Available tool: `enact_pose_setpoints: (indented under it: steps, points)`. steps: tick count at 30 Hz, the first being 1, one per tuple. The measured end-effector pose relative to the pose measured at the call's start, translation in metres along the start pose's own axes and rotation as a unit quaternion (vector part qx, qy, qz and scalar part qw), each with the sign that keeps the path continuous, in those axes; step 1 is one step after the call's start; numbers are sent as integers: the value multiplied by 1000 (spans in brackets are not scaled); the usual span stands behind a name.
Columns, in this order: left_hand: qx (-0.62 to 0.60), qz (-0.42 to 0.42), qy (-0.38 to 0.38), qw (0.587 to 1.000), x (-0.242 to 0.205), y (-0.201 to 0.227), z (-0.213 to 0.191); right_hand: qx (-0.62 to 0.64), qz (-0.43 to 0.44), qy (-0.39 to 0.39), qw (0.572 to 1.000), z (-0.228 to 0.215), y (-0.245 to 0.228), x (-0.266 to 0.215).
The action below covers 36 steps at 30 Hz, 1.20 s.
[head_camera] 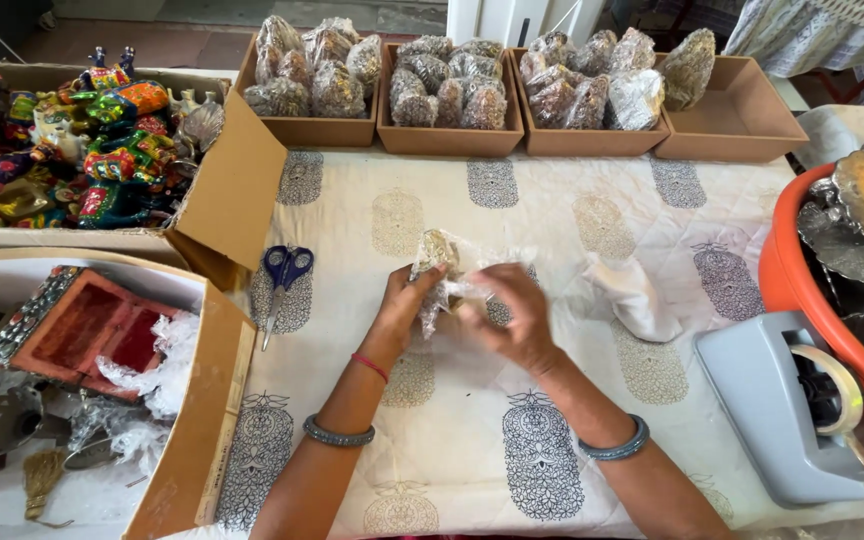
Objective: Clean and polish small brass figurines with a cloth and then wrap them in bubble wrap for storage or shipping.
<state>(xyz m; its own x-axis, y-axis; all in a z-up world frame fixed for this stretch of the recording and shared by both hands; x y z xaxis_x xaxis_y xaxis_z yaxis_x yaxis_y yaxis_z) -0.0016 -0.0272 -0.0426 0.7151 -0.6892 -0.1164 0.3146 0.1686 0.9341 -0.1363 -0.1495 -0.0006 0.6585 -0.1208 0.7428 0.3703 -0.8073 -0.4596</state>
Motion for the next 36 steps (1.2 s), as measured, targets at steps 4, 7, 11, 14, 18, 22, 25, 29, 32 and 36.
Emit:
enact_pose_setpoints:
  steps: [4,7,11,14,18,22,25,29,32,36]
  points:
    - [-67,-38,-34,996,-9,13,6,9,164,167,972,-42,40,-6]
    - [-51,-77,-54,994,-8,11,6,10,154,232,960,-65,54,2]
    - [-57,-121,-75,988,-5,2,6,240,294,62,923,-42,62,6]
    - [-52,-136,-55,988,-4,3,4,316,339,-103,880,-15,46,3]
    - [65,-124,1,990,9,-13,-15,216,263,-206,917,6,52,-13]
    - [247,-47,4,968,1,14,-19,265,237,-220,908,9,24,-3]
    - [406,-41,23,913,-3,26,-23,213,356,-210,885,13,20,-8]
    - [328,-37,12,944,8,6,-34,211,295,-226,904,15,10,-7]
    - [231,-55,-3,971,17,-15,-37,187,216,-210,935,17,5,-4]
    - [294,-57,13,954,5,1,-26,106,230,-148,956,12,0,-1]
Point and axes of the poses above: each hand's wrist, its own x-axis towards the middle knuckle, its own z-axis out of the palm, y = z × x, the point moved 4 cm from there along x, towards the middle knuckle, and after that the axes turned 1 degree about z, right-handed, at the moved point
